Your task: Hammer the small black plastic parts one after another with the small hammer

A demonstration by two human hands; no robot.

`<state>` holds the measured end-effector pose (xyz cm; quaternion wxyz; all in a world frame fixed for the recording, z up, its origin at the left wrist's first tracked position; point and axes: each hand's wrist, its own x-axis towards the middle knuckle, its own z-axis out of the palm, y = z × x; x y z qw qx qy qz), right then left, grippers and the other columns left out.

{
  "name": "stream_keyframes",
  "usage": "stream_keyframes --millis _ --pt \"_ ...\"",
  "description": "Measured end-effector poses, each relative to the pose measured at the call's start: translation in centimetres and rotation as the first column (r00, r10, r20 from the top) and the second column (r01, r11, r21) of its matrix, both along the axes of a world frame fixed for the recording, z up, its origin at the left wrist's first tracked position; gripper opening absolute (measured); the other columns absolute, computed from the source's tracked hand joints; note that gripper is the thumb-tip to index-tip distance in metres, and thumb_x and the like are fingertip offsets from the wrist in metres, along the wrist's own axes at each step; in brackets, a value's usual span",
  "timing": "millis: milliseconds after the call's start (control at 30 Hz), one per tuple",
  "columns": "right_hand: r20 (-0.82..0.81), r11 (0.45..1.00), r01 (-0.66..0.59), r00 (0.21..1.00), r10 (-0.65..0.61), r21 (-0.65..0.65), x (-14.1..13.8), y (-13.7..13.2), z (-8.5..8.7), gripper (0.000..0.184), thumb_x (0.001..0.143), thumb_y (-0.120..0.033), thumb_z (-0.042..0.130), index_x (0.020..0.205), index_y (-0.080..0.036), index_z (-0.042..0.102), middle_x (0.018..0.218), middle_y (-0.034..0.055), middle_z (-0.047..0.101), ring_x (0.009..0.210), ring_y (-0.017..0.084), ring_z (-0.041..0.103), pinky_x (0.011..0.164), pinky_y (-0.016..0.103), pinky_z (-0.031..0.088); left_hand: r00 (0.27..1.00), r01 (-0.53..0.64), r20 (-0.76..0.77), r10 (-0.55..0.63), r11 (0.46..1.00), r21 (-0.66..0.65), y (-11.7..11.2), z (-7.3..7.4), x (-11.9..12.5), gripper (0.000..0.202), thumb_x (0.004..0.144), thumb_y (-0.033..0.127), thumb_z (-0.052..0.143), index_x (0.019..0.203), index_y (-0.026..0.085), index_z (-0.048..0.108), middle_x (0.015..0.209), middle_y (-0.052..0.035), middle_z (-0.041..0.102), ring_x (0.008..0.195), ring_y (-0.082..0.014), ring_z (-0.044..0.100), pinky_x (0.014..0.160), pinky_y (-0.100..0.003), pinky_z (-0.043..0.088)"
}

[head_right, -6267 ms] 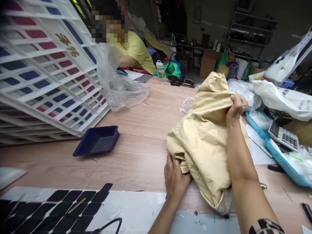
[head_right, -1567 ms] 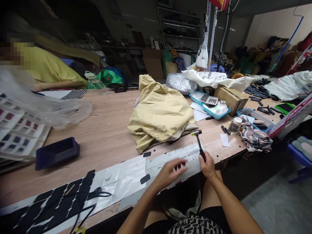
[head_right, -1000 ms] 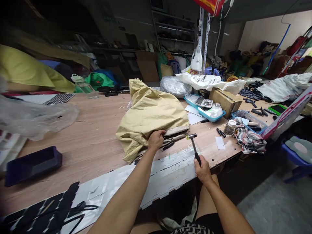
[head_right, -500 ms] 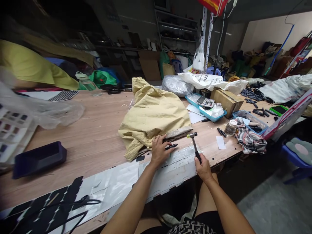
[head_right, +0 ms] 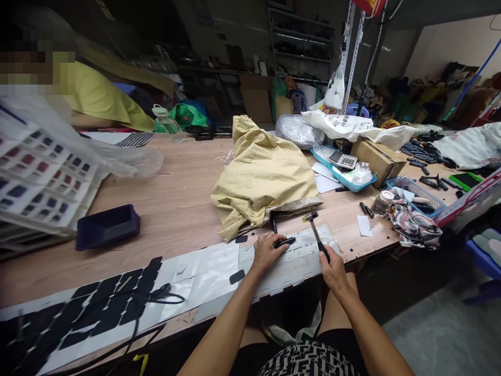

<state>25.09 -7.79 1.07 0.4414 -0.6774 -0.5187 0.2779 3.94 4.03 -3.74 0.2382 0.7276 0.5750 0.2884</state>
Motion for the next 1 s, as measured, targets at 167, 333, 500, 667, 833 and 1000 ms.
stream_keyframes --millis 167,333,500,667,833,1000 --pt "0.322 0.988 -0.141 0.940 0.115 0.058 -1.5 -1.8 0.2 0.033 0.093 -0.030 0.048 0.116 -0.019 0.069 0.109 0.0100 0.073 0.101 0.028 0.069 0.094 0.039 0.054 1.000 -0.004 0.031 0.004 1.000 -0.015 0.2 -0.4 -0.1 0.018 0.075 0.034 0.073 0.092 0.029 0.073 0.096 -0.0022 0.070 0.105 -0.0288 0.051 0.092 -0.042 0.035" --pt "0.523 0.982 -0.188 0.840 0.145 0.031 -2.6 -2.1 0.0 0.034 0.095 -0.026 0.045 0.121 -0.020 0.067 0.107 0.0110 0.073 0.100 0.027 0.069 0.090 0.037 0.055 0.999 -0.016 0.030 0.017 0.999 -0.052 0.3 -0.2 0.0 0.016 0.074 0.033 0.075 0.089 0.029 0.073 0.091 -0.0015 0.068 0.103 -0.0278 0.051 0.092 -0.042 0.035" --pt "0.652 0.982 -0.186 0.747 0.130 0.017 -3.4 -1.9 0.1 0.036 0.097 -0.025 0.043 0.124 -0.018 0.064 0.098 0.0111 0.072 0.085 0.025 0.070 0.074 0.029 0.055 0.999 -0.022 0.028 0.024 0.996 -0.088 0.3 0.5 0.1 0.010 0.074 0.031 0.074 0.083 0.027 0.072 0.089 -0.0015 0.066 0.103 -0.0274 0.051 0.093 -0.042 0.034" --pt "0.692 0.989 -0.145 0.716 0.093 0.017 -3.2 -1.7 0.1 0.033 0.095 -0.022 0.046 0.121 -0.016 0.065 0.097 0.0102 0.071 0.082 0.023 0.070 0.068 0.028 0.054 0.998 -0.024 0.052 0.030 0.995 -0.101 0.3 0.6 0.1 0.013 0.073 0.031 0.075 0.085 0.029 0.074 0.091 0.0004 0.068 0.104 -0.0255 0.051 0.094 -0.040 0.034" --pt "0.697 0.991 -0.131 0.714 0.065 0.042 -2.8 -1.9 0.1 0.034 0.097 -0.023 0.045 0.124 -0.017 0.064 0.098 0.0102 0.071 0.082 0.023 0.070 0.069 0.027 0.053 0.998 -0.034 0.051 0.039 0.995 -0.094 0.3 0.4 0.1 0.015 0.072 0.032 0.076 0.087 0.029 0.074 0.096 0.0007 0.070 0.107 -0.0260 0.052 0.094 -0.040 0.034" --pt "0.623 0.994 -0.107 0.780 0.063 0.034 -2.0 -1.3 -0.3 0.033 0.094 -0.024 0.047 0.121 -0.018 0.066 0.098 0.0103 0.072 0.086 0.024 0.070 0.074 0.031 0.055 0.998 -0.022 0.049 0.027 0.995 -0.099 0.3 0.5 0.1 0.015 0.073 0.032 0.075 0.088 0.029 0.074 0.097 0.0007 0.070 0.106 -0.0265 0.051 0.095 -0.041 0.033"
